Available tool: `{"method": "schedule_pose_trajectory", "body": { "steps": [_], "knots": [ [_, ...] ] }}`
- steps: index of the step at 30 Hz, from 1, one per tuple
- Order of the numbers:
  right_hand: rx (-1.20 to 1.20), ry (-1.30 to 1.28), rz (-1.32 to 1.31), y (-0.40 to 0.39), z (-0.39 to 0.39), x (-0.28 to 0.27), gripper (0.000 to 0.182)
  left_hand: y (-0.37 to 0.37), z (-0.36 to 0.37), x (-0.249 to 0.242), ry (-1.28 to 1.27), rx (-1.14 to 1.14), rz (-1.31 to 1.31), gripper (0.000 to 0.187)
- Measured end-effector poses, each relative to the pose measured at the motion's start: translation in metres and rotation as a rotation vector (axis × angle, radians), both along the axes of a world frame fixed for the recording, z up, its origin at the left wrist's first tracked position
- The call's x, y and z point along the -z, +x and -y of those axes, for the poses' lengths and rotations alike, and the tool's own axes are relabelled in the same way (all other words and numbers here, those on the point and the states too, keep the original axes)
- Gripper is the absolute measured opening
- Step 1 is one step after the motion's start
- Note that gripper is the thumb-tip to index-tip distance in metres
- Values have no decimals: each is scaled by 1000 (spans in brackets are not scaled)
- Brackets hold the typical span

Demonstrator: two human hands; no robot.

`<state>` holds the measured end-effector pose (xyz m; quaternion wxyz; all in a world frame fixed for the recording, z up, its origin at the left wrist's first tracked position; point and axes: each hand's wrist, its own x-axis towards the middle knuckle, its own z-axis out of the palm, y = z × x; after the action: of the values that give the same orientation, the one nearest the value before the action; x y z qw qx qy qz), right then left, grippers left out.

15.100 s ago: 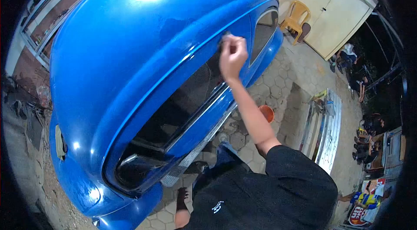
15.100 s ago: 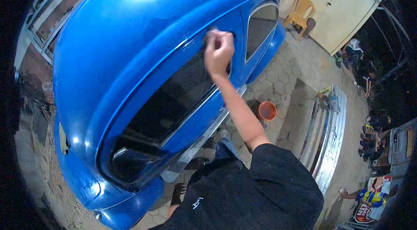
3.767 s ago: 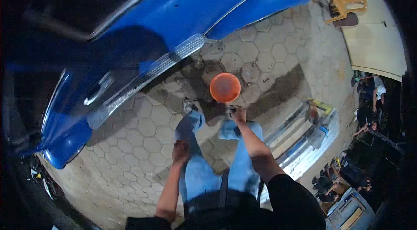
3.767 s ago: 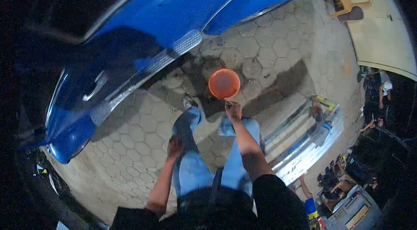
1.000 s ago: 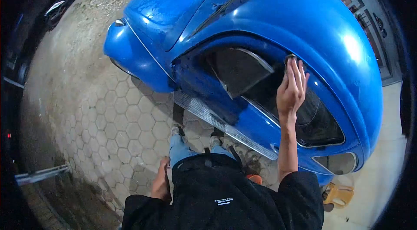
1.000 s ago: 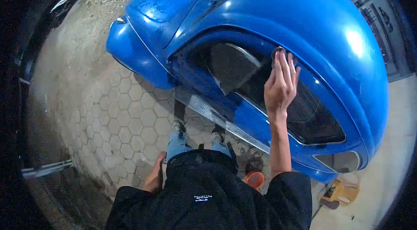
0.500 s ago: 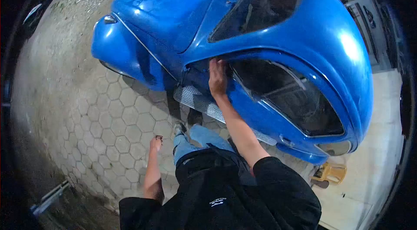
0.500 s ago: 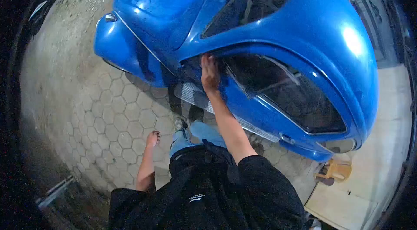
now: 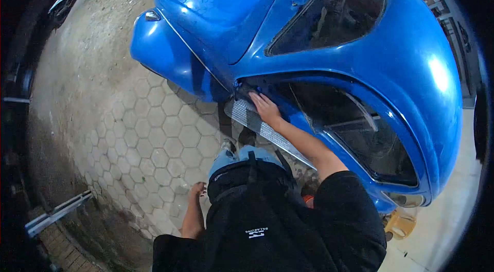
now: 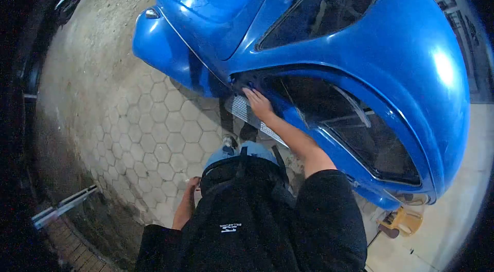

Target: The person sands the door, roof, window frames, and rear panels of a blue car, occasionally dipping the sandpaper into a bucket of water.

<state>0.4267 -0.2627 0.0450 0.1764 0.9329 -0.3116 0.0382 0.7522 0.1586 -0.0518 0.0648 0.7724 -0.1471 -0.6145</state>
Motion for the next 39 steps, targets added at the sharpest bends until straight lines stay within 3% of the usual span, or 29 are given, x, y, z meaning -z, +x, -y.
{"method": "schedule_pose_trajectory", "body": {
  "steps": [3, 5, 7, 10, 11, 14, 16, 18, 20, 21, 24, 27, 30, 31, 32, 34, 36, 38, 39],
  "knots": [
    [-85, -15, -191, -17, -1, 29, 53, -12, 34, -8, -126, -8, 2, 41],
    [-51, 165, -503, 17, 7, 28, 51, -16, 33, 29, -268, -130, 27, 40],
    [-47, 392, -798, 57, 34, 6, 52, -22, 69, -12, -253, 14, 196, 38],
    [-219, 79, -829, 26, 27, 22, 54, -28, 64, -13, -448, -66, 466, 37],
    [-214, -26, -755, 5, 16, 26, 56, -28, 66, -21, -323, -184, 347, 36],
    [-245, 99, -873, -21, -2, 18, 57, -22, 48, -7, -152, -239, 186, 37],
    [-143, 143, -834, -2, -4, 27, 57, -17, 29, 16, -36, -45, 164, 37],
    [-39, 45, -736, 29, 11, 67, 56, -6, -1, 46, -53, 56, 115, 38],
    [51, 126, -713, 39, 24, 141, 57, 3, -30, 68, -77, 55, 94, 39],
    [42, 135, -691, 44, 25, 148, 57, 13, -35, 77, -91, 57, 98, 39],
    [-88, 92, -642, 24, 23, 101, 58, 61, -27, 98, -205, 139, 166, 40],
    [78, 408, -463, -8, -10, 29, 58, 119, -14, 120, -275, 261, 250, 42],
    [364, 507, -213, 15, -43, -43, 56, 183, 31, 108, 221, -100, -147, 45],
    [410, 361, -152, 17, -54, -27, 50, 211, 60, 83, 175, -91, -122, 43],
    [650, 535, 149, 32, -59, -20, 50, 237, 90, 56, 127, -77, -94, 41],
    [1100, 848, 804, 89, -67, -1, 51, 291, 125, 87, -62, 184, 19, 34],
    [1462, 842, 1986, 145, -35, 19, 38, 317, 165, 81, -239, 28, 140, 27],
    [1438, 940, 699, 174, 0, -56, 39, 330, 210, 61, -326, -175, 39, 25],
    [1607, 958, 1344, 177, 12, -42, 41, 327, 231, 51, -374, -279, -16, 25]
  ]
}}
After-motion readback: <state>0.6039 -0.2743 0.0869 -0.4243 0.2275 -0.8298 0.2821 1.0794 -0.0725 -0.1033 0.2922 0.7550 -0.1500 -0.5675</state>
